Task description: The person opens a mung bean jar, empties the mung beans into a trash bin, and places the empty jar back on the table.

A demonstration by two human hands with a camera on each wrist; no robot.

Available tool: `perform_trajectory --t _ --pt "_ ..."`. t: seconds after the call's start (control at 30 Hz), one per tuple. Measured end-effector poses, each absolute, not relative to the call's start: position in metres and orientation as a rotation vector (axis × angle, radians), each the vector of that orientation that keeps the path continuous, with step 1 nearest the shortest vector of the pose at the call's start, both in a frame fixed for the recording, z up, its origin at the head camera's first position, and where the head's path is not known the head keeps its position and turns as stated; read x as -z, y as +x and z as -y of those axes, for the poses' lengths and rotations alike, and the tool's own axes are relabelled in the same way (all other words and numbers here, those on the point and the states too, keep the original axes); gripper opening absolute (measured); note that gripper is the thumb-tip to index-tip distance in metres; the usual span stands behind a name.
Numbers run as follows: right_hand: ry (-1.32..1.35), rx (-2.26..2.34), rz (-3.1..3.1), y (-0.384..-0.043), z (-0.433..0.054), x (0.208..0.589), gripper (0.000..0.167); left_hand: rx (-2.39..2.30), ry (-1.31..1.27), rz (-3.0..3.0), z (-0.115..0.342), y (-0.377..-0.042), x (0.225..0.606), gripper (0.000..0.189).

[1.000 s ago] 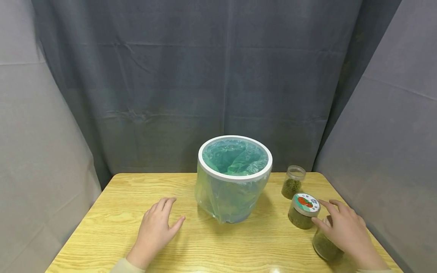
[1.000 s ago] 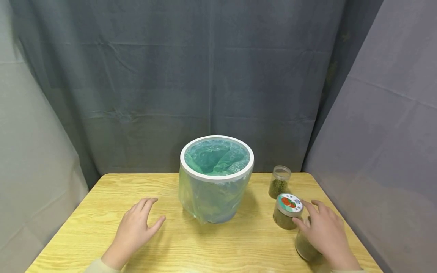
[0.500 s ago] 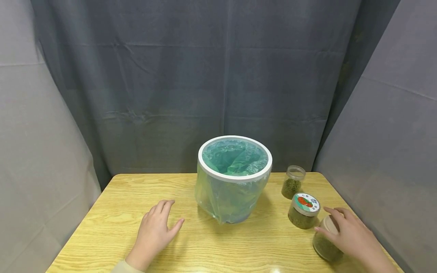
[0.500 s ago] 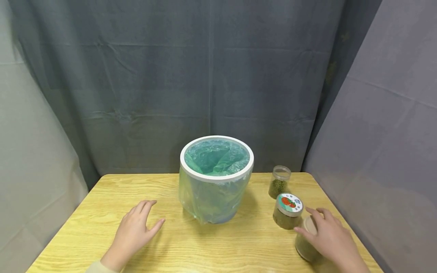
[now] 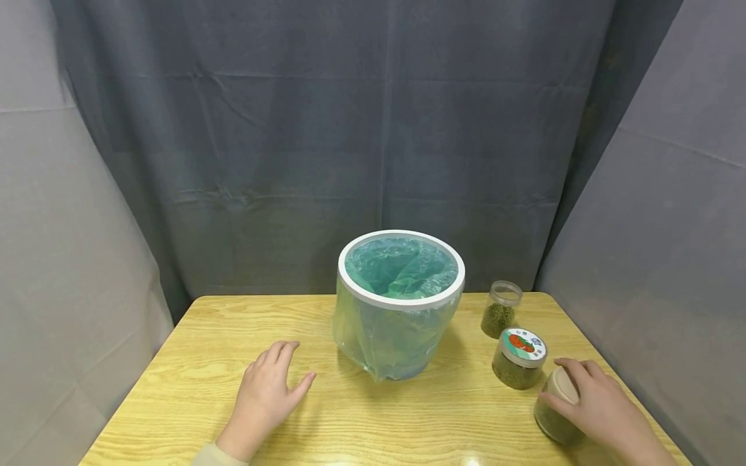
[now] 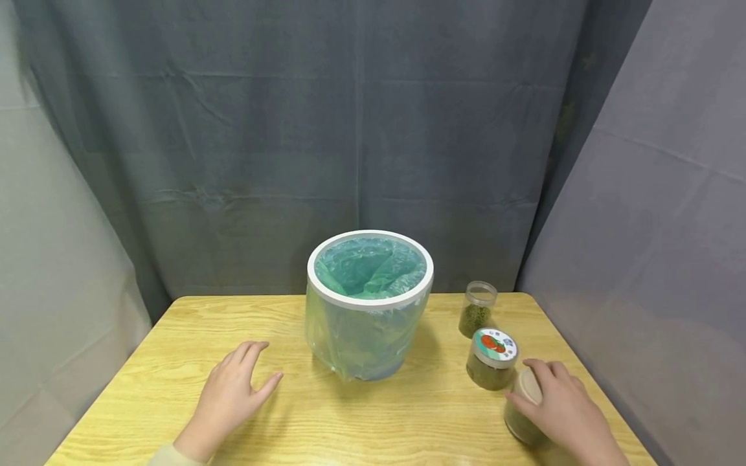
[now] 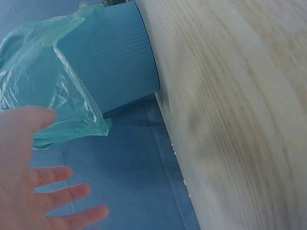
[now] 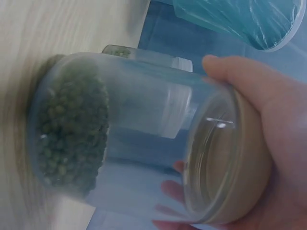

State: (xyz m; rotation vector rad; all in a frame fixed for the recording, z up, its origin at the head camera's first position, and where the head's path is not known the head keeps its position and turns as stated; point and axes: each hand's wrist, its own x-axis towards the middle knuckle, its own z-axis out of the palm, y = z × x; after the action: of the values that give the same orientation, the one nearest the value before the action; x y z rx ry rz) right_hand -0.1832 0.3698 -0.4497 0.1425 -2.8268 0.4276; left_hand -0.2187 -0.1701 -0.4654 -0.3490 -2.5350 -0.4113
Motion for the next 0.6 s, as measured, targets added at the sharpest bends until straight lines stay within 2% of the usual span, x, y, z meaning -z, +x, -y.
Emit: perform_trajectory --t 0.23,0.6 --pt "0.139 -0.466 2.821 -0.1802 -0.3704 0.4535 0.089 0.408 -0.338 2.544 0.1704 -0.2194 0.4661 0.062" --pt "0.048 -0.455 2.880 -0.1815 -0.3732 0.4544 0.089 0.408 -0.340 2.543 0.1720 -0.2176 0.4681 0.059"
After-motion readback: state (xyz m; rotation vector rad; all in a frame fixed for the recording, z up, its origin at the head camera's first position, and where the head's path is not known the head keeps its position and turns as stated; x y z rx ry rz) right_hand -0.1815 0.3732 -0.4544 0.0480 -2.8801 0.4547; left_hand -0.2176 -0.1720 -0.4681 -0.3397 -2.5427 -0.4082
